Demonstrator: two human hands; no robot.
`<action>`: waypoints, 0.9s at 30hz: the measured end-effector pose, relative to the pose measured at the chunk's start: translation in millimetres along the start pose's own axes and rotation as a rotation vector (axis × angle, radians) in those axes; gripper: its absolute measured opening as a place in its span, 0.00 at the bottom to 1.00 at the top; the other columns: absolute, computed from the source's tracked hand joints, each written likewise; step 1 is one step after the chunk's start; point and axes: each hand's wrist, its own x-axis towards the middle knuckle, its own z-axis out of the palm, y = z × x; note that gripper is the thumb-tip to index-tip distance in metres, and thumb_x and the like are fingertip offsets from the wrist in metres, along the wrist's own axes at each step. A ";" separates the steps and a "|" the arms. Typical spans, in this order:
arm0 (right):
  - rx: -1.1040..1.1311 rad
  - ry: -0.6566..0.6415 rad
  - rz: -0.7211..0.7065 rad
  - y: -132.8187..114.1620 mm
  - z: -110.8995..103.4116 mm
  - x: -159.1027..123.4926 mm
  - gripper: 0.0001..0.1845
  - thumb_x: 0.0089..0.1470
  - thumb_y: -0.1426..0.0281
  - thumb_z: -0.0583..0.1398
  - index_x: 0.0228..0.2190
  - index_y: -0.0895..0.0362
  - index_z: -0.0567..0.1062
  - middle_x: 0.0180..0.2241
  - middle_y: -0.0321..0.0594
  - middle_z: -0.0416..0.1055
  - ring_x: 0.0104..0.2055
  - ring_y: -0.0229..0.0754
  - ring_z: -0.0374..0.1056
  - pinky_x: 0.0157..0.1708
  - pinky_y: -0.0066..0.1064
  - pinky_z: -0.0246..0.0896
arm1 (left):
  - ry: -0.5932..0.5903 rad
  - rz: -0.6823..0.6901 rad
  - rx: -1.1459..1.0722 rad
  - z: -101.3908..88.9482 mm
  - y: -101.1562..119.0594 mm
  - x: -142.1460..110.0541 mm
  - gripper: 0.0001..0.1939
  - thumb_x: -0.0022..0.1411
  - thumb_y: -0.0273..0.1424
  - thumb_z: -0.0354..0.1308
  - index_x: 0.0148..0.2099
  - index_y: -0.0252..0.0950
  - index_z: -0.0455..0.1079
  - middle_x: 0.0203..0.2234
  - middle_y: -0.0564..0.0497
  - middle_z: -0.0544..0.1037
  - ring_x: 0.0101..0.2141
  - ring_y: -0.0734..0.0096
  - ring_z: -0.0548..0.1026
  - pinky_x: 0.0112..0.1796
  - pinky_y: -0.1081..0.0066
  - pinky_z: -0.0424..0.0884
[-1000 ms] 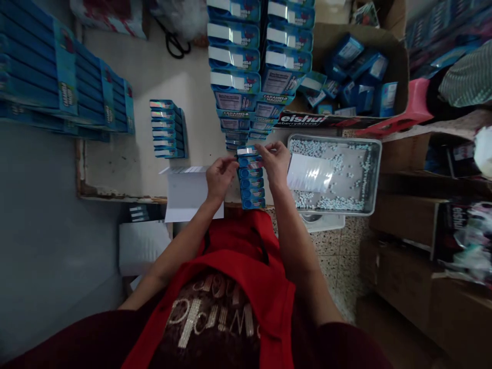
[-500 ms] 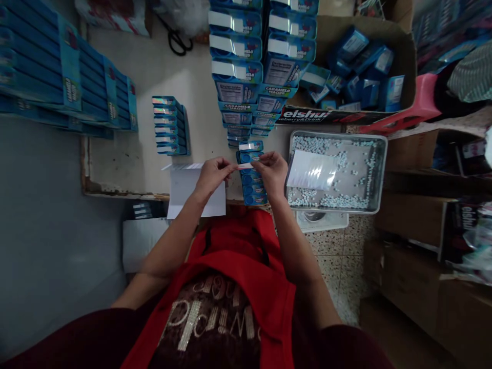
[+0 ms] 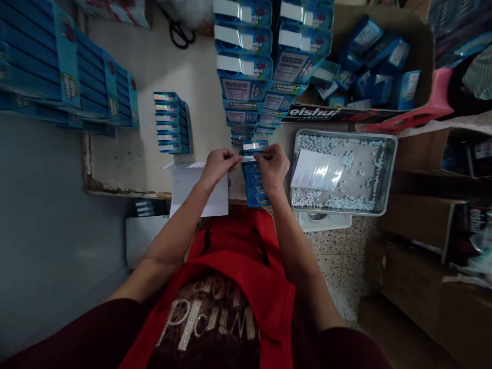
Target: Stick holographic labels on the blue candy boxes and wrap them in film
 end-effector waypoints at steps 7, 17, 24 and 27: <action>-0.149 -0.022 0.061 -4.3 -9.9 6.4 0.16 0.46 0.63 0.71 0.33 0.52 0.71 0.28 0.30 0.69 0.32 0.41 0.69 0.38 0.36 0.64 | -0.013 -0.076 -0.154 10.2 -20.9 10.2 0.16 0.57 0.41 0.76 0.33 0.36 0.76 0.24 0.54 0.77 0.24 0.75 0.73 0.30 0.72 0.70; 0.287 -0.144 0.255 24.3 -9.0 21.0 0.28 0.39 0.60 0.74 0.32 0.49 0.62 0.26 0.25 0.63 0.30 0.38 0.62 0.32 0.32 0.60 | 0.101 -0.296 -0.553 64.0 -47.7 15.4 0.15 0.65 0.37 0.72 0.38 0.38 0.68 0.26 0.57 0.74 0.25 0.77 0.69 0.29 0.75 0.67; -0.234 0.012 -0.235 -20.4 -32.8 -19.6 0.12 0.60 0.66 0.63 0.46 0.51 0.73 0.41 0.42 0.73 0.44 0.50 0.71 0.50 0.48 0.68 | 0.286 0.178 0.377 -22.0 -52.3 11.6 0.06 0.72 0.26 0.61 0.48 0.39 0.78 0.47 0.43 0.82 0.53 0.56 0.78 0.56 0.60 0.72; -0.166 -0.102 -0.335 -50.6 -10.7 -54.5 0.06 0.65 0.65 0.61 0.43 0.49 0.75 0.40 0.41 0.75 0.42 0.49 0.72 0.48 0.45 0.70 | 0.119 0.175 0.806 -82.8 -56.7 25.4 0.17 0.68 0.23 0.64 0.57 0.39 0.78 0.57 0.38 0.79 0.63 0.47 0.72 0.63 0.55 0.68</action>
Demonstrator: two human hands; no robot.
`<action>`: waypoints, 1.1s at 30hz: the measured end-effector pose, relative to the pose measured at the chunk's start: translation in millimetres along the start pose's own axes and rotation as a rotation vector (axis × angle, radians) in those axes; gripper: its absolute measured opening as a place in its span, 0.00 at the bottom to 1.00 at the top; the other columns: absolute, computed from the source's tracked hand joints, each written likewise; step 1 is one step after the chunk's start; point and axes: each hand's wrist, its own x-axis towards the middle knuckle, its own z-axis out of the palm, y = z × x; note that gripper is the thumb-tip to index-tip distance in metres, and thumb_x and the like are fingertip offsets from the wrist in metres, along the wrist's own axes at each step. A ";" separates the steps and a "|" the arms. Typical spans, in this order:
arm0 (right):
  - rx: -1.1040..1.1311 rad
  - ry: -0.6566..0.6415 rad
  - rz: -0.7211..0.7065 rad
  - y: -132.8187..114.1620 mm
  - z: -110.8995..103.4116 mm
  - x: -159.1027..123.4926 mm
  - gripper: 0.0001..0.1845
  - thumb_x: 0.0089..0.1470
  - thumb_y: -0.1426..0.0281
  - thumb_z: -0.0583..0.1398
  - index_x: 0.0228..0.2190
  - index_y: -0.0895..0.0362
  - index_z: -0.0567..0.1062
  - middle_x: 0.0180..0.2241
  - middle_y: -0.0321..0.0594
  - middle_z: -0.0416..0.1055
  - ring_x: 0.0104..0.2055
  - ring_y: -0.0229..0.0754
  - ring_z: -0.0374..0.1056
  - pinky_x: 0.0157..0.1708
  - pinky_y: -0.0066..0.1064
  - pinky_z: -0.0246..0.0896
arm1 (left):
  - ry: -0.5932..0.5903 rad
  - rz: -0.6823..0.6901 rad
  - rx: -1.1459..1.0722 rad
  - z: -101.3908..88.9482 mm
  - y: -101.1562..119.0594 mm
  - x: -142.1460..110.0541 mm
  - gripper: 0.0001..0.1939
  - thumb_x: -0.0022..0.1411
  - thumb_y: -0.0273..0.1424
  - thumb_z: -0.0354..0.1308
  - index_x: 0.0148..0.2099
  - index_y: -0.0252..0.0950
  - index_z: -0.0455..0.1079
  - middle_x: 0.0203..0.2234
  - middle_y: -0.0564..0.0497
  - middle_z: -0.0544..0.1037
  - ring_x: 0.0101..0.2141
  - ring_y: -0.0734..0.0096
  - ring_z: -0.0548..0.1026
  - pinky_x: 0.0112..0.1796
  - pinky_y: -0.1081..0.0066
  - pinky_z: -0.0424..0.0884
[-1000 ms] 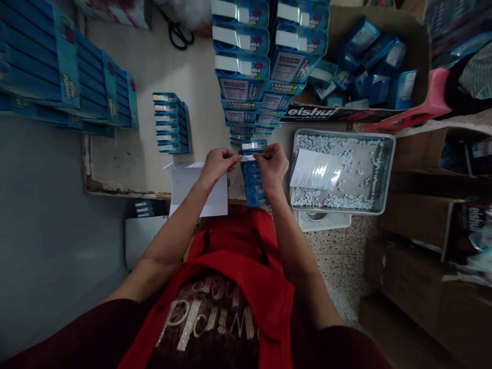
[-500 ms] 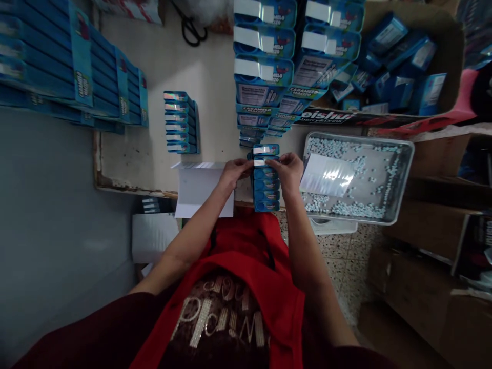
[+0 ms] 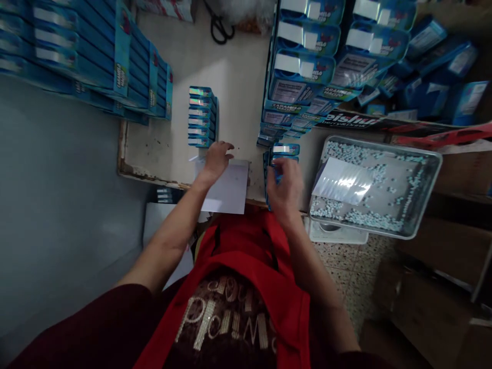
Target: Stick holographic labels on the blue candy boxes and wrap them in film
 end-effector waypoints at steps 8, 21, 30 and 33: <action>-0.037 -0.447 0.134 -2.8 109.3 -51.1 0.12 0.66 0.72 0.60 0.49 0.58 0.78 0.45 0.48 0.79 0.43 0.49 0.74 0.48 0.41 0.70 | -0.279 -0.011 0.304 29.3 -64.5 -8.1 0.37 0.55 0.24 0.77 0.65 0.33 0.71 0.63 0.32 0.74 0.62 0.43 0.72 0.63 0.53 0.65; -0.228 -0.565 -0.139 5.5 193.2 -37.0 0.24 0.72 0.75 0.49 0.60 0.61 0.78 0.60 0.58 0.76 0.60 0.61 0.66 0.63 0.54 0.60 | -0.197 -0.059 -0.241 24.3 -94.2 -21.4 0.09 0.66 0.33 0.63 0.44 0.38 0.85 0.39 0.44 0.87 0.44 0.58 0.82 0.48 0.65 0.73; -0.228 -0.646 -0.237 10.2 171.6 -63.7 0.29 0.69 0.80 0.50 0.65 0.60 0.76 0.71 0.53 0.68 0.69 0.58 0.63 0.69 0.53 0.56 | -0.245 -0.193 -0.338 11.1 -95.1 -17.6 0.04 0.57 0.31 0.67 0.33 0.38 0.83 0.28 0.50 0.83 0.32 0.63 0.77 0.40 0.68 0.71; -0.225 -0.660 -0.245 7.1 160.1 -68.0 0.23 0.71 0.77 0.52 0.59 0.58 0.80 0.63 0.54 0.76 0.64 0.57 0.66 0.65 0.50 0.59 | -0.239 -0.173 -0.231 7.2 -90.9 -17.6 0.05 0.61 0.31 0.67 0.36 0.39 0.84 0.32 0.46 0.85 0.36 0.59 0.80 0.43 0.65 0.72</action>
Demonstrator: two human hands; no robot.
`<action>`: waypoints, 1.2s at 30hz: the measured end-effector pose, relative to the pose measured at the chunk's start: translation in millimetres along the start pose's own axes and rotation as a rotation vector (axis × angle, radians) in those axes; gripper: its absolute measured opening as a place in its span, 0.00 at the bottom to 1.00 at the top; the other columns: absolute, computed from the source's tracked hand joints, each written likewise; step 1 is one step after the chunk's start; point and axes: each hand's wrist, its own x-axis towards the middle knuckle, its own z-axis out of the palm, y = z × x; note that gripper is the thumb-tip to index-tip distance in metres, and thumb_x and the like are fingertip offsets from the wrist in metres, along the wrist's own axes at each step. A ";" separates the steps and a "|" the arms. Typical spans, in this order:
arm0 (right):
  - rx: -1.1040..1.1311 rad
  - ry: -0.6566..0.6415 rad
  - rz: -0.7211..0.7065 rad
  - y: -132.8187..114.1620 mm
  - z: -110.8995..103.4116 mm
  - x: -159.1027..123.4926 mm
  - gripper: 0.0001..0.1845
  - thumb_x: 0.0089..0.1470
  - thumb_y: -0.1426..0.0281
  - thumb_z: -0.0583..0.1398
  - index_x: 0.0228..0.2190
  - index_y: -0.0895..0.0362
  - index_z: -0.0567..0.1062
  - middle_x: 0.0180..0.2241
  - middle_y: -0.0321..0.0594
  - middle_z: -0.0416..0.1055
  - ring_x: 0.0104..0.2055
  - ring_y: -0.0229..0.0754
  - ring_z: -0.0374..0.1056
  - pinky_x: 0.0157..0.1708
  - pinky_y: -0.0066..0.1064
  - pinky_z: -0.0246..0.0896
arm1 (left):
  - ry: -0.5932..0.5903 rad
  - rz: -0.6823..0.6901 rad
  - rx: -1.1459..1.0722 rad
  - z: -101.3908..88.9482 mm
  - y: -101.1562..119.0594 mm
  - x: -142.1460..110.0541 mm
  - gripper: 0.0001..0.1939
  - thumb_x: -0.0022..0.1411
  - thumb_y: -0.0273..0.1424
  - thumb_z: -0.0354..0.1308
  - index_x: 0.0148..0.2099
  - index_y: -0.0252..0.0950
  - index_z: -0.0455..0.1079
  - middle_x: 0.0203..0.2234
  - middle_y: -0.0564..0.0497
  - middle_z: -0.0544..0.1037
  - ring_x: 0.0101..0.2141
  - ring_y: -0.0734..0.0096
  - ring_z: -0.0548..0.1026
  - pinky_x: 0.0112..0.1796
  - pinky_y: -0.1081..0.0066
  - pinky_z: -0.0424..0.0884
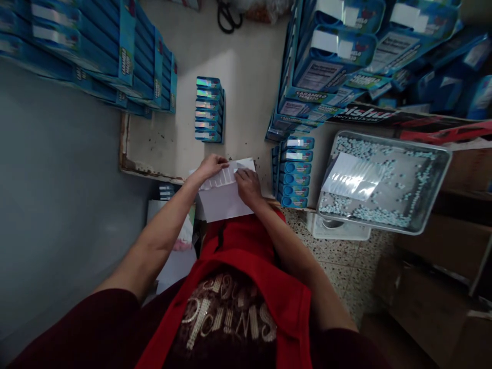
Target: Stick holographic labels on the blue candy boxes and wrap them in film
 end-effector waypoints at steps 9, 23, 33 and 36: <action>-0.029 0.046 0.017 3.1 -10.7 2.2 0.14 0.71 0.72 0.56 0.48 0.56 0.82 0.75 0.49 0.62 0.66 0.61 0.61 0.62 0.55 0.60 | 0.044 0.086 0.115 3.8 9.9 -16.5 0.05 0.64 0.29 0.68 0.39 0.39 0.86 0.35 0.41 0.86 0.42 0.53 0.82 0.47 0.63 0.73; 0.030 0.036 0.008 -5.6 -3.9 -14.7 0.14 0.69 0.74 0.58 0.49 0.55 0.83 0.57 0.50 0.79 0.59 0.55 0.68 0.60 0.46 0.62 | 0.107 -0.038 0.206 6.7 12.8 -18.8 0.09 0.65 0.31 0.66 0.44 0.40 0.88 0.41 0.38 0.87 0.48 0.43 0.83 0.50 0.55 0.74; 0.863 0.375 0.461 -39.7 -58.3 -56.1 0.13 0.61 0.56 0.68 0.36 0.53 0.81 0.22 0.28 0.62 0.25 0.37 0.57 0.30 0.30 0.55 | 0.349 0.211 -0.126 9.7 15.7 -14.3 0.14 0.68 0.39 0.66 0.47 0.35 0.84 0.54 0.35 0.83 0.59 0.46 0.76 0.62 0.51 0.68; 1.033 0.391 0.511 -41.6 -86.1 -68.1 0.15 0.56 0.54 0.71 0.35 0.53 0.81 0.22 0.28 0.62 0.25 0.35 0.55 0.27 0.30 0.52 | 0.110 0.129 -0.647 18.6 22.6 -44.8 0.33 0.67 0.62 0.60 0.43 0.34 0.82 0.41 0.37 0.85 0.44 0.55 0.82 0.50 0.57 0.77</action>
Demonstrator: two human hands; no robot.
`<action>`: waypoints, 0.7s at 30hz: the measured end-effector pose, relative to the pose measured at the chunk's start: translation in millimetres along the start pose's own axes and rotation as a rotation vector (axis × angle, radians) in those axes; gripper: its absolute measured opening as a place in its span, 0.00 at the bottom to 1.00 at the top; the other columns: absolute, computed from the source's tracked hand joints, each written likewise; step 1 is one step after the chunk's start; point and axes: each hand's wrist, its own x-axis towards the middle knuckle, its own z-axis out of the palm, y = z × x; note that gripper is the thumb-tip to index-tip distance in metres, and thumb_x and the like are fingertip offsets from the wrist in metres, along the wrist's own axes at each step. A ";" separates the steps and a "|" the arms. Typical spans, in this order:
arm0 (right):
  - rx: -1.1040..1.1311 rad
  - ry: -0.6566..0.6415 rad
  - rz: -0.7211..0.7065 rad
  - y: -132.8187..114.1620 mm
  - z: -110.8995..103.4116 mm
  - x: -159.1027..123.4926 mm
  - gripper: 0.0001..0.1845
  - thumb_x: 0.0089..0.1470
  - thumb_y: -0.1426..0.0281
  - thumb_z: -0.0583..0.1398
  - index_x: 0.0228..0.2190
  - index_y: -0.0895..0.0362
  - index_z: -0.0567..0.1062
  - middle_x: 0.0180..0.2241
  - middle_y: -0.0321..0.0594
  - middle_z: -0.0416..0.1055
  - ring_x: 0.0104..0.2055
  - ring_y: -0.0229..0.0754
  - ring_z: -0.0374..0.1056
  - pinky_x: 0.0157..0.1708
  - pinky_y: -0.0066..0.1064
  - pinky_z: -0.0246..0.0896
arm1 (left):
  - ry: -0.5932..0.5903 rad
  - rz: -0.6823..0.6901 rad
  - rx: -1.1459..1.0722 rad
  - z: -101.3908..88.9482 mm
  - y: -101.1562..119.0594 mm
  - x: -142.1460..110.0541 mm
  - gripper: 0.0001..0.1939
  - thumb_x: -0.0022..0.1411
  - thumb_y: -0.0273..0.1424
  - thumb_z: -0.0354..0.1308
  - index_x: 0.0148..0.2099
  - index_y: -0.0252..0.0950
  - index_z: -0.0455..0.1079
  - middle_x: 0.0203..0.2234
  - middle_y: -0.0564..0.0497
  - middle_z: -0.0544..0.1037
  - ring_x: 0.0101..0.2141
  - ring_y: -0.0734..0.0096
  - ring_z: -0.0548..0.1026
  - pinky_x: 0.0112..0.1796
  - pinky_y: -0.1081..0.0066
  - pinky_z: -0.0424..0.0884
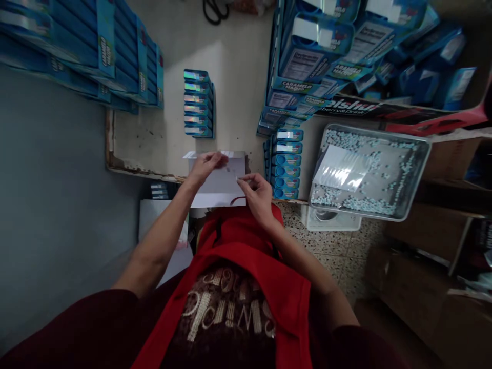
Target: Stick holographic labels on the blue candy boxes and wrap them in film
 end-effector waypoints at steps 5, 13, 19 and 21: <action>0.118 -0.011 0.074 -15.5 -22.1 -8.3 0.18 0.52 0.53 0.74 0.35 0.52 0.81 0.24 0.30 0.68 0.26 0.37 0.62 0.28 0.30 0.62 | -0.279 -0.163 -0.504 27.0 19.4 -45.9 0.45 0.46 0.73 0.69 0.42 0.34 0.82 0.37 0.39 0.86 0.36 0.61 0.83 0.42 0.62 0.80; 0.000 0.104 0.085 -20.0 -61.1 -16.8 0.23 0.52 0.46 0.73 0.34 0.53 0.84 0.28 0.38 0.78 0.29 0.41 0.69 0.28 0.32 0.66 | -0.148 -0.128 -0.417 68.8 50.0 -61.4 0.25 0.40 0.47 0.83 0.30 0.34 0.79 0.23 0.51 0.80 0.26 0.73 0.76 0.34 0.70 0.75; -0.277 0.328 -0.067 -21.9 -99.7 7.0 0.20 0.58 0.49 0.69 0.33 0.55 0.86 0.23 0.35 0.74 0.26 0.39 0.65 0.28 0.31 0.59 | -0.064 -0.163 -0.429 116.0 75.1 -57.2 0.22 0.44 0.44 0.82 0.32 0.34 0.81 0.25 0.51 0.81 0.25 0.75 0.76 0.33 0.71 0.75; -0.398 0.366 -0.095 -22.0 -107.3 25.6 0.20 0.60 0.50 0.67 0.34 0.54 0.86 0.23 0.35 0.73 0.26 0.40 0.66 0.28 0.32 0.57 | -0.016 -0.175 -0.432 128.6 82.7 -47.0 0.20 0.46 0.42 0.81 0.32 0.34 0.80 0.25 0.51 0.81 0.25 0.75 0.75 0.33 0.72 0.75</action>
